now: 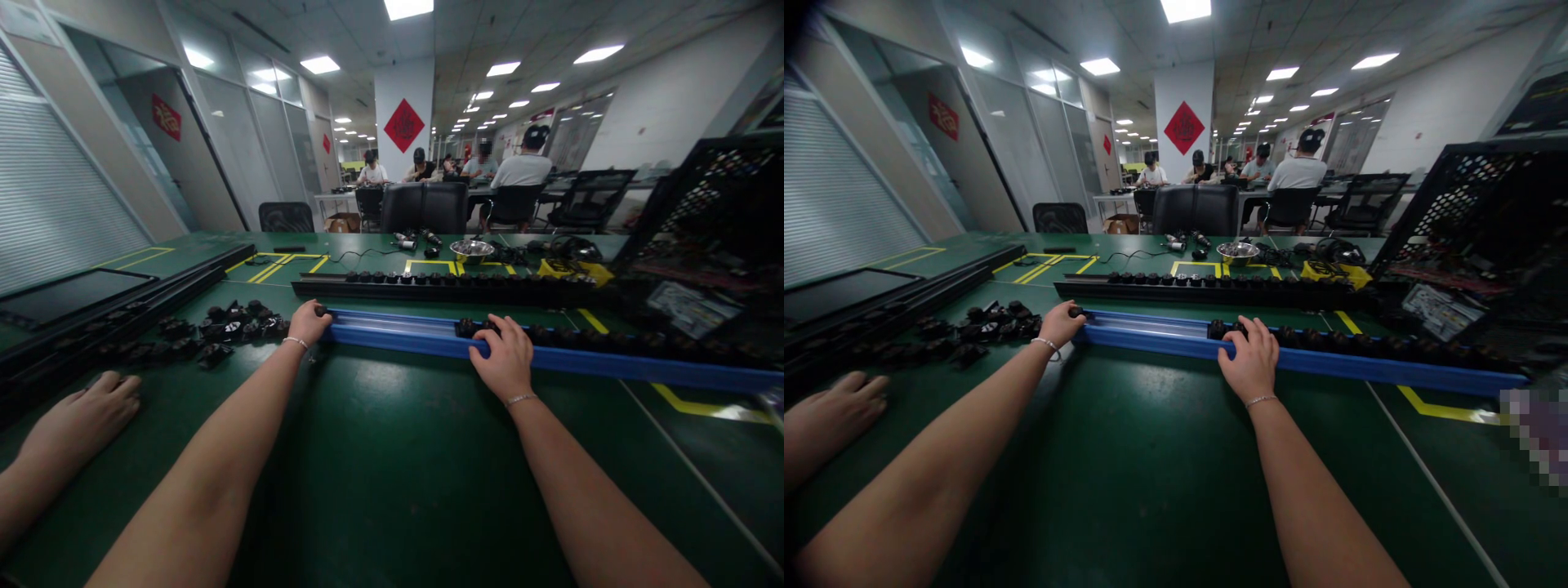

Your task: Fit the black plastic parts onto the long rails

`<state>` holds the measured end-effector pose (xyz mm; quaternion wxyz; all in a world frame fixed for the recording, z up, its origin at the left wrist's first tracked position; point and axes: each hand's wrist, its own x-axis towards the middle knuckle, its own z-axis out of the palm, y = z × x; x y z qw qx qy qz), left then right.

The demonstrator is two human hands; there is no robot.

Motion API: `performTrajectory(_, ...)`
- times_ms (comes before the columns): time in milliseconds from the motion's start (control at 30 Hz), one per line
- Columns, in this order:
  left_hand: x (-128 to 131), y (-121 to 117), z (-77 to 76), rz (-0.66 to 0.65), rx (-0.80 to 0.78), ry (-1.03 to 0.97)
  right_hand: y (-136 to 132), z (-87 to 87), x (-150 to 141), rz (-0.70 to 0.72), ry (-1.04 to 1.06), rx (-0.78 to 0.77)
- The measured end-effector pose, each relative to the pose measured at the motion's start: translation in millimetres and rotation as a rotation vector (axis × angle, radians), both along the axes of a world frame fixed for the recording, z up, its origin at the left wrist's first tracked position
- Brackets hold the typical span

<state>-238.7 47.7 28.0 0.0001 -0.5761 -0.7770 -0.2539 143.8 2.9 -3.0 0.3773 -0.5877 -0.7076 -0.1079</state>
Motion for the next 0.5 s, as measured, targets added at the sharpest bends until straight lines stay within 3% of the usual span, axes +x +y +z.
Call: performTrajectory(500, -26, -5, 4.5, 0.126, 0.006, 0.049, -1, 0.5, -1, -0.007, -0.008, 0.001)
